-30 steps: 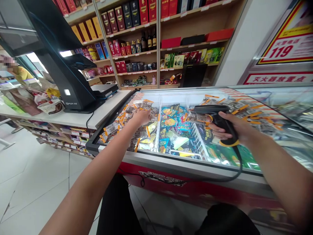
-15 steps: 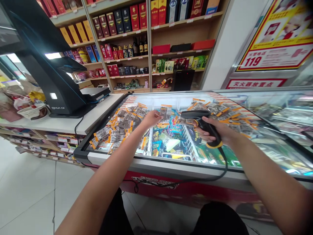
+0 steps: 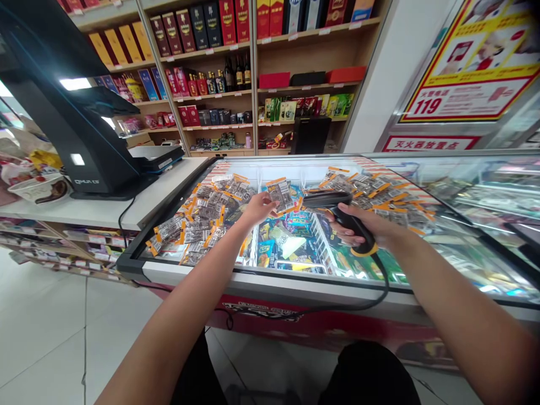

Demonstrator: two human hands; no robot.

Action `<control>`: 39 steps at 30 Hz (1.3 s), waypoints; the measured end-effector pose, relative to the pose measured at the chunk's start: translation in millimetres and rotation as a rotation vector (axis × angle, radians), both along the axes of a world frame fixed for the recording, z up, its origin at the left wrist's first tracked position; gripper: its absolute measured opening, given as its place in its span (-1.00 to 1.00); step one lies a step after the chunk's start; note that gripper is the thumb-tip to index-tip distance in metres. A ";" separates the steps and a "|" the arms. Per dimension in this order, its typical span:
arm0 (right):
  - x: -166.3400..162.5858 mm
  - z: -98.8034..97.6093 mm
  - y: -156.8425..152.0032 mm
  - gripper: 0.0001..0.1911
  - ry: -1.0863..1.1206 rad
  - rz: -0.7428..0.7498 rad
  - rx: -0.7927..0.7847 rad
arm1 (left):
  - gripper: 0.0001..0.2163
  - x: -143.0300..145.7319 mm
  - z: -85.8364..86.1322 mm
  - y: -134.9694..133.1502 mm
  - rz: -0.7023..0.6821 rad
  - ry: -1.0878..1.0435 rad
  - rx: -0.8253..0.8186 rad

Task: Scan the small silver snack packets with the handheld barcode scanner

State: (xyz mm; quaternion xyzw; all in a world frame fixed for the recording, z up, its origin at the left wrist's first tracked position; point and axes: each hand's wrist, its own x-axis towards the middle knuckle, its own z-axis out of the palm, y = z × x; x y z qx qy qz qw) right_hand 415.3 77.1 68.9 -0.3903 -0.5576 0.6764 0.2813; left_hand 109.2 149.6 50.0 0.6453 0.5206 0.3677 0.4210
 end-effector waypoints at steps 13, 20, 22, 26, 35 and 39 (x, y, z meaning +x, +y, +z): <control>6.8 -5.7 5.3 -0.37 0.041 -0.085 -0.023 | -0.56 -0.5 -5.6 -12.5 0.106 0.575 0.395; 10.1 -6.1 6.5 -0.37 0.052 -0.054 -0.016 | -0.48 20.1 -9.9 -27.5 -0.378 0.855 0.402; 12.7 -7.2 8.4 -0.33 0.057 -0.025 0.001 | -0.43 31.8 -10.2 -26.4 -0.468 0.886 0.409; 16.3 -9.7 11.1 -0.31 0.071 -0.027 -0.013 | -0.44 35.9 -1.2 -16.1 -0.464 0.845 0.395; 10.3 -7.2 6.9 -0.32 0.043 -0.043 -0.016 | -0.46 -41.1 9.7 36.8 0.349 1.047 0.088; 11.2 -7.7 6.9 -0.31 0.036 -0.057 -0.035 | -0.54 -52.8 -1.7 42.2 0.381 1.046 0.171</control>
